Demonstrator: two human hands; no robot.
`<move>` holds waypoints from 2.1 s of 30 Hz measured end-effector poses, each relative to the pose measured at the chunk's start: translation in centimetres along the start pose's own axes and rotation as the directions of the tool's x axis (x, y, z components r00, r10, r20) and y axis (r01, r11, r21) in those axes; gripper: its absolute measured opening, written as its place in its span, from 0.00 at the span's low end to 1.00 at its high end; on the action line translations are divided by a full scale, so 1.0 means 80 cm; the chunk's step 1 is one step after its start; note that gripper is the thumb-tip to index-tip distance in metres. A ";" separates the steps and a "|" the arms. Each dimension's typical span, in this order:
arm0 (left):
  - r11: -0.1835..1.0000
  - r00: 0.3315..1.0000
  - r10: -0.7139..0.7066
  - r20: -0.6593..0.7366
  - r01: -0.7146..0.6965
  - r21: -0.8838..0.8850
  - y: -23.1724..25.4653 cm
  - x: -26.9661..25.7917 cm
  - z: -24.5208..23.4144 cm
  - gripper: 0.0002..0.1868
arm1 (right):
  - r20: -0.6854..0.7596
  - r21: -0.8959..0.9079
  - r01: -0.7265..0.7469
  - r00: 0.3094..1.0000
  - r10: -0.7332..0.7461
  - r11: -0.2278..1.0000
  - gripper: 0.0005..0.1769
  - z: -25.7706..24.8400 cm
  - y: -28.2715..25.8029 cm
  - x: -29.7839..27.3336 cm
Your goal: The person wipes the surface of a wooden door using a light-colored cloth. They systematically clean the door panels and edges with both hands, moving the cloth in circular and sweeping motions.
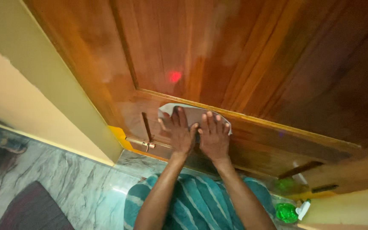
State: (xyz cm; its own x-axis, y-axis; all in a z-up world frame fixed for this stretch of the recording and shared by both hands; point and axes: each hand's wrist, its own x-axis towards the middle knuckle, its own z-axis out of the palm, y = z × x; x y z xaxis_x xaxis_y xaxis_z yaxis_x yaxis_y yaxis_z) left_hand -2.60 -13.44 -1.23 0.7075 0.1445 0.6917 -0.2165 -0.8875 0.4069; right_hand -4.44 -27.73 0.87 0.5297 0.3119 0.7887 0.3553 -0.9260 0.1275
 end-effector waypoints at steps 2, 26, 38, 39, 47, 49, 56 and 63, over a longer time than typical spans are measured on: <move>0.999 0.999 0.032 -0.005 -0.032 -0.002 0.014 0.000 -0.003 0.46 | 0.022 -0.034 -0.012 1.000 0.012 0.999 0.31 -0.003 0.013 -0.004; 0.855 0.851 0.505 -0.145 -0.516 -0.048 0.194 -0.063 0.123 0.30 | -0.113 -0.334 -0.098 0.992 0.063 0.938 0.44 -0.059 0.234 -0.106; 0.810 0.830 0.547 -0.113 -0.558 -0.181 0.231 -0.082 0.135 0.27 | -0.131 -0.259 -0.255 0.965 0.228 0.931 0.45 -0.080 0.254 -0.117; 0.810 0.832 0.544 -0.105 -0.554 -0.194 0.231 -0.082 0.137 0.27 | -0.130 -0.243 -0.261 0.963 0.236 0.934 0.44 -0.080 0.249 -0.116; 0.811 0.822 0.563 -0.089 -0.570 -0.132 0.198 -0.067 0.123 0.25 | -0.108 -0.153 -0.265 0.962 0.250 0.952 0.44 -0.086 0.209 -0.089; 0.825 0.828 0.551 -0.103 -0.559 -0.088 0.188 -0.060 0.112 0.26 | -0.096 -0.137 -0.257 0.965 0.245 0.957 0.44 -0.087 0.198 -0.081; 0.864 0.863 0.497 -0.095 -0.502 -0.044 0.147 -0.037 0.085 0.29 | -0.108 -0.079 -0.231 0.969 0.222 0.970 0.44 -0.072 0.150 -0.057; 0.915 0.916 0.402 -0.011 -0.402 -0.009 0.102 -0.009 0.033 0.32 | -0.080 0.006 -0.193 0.978 0.193 0.981 0.41 -0.044 0.103 -0.045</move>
State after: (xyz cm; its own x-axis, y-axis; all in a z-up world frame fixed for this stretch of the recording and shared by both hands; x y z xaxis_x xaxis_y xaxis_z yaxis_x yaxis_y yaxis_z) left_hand -3.07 -21.89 0.02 0.5532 -0.2197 0.8036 -0.4890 -0.8666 0.0997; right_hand -6.10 -37.25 1.22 0.5249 0.1096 0.8441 0.2512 -0.9675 -0.0306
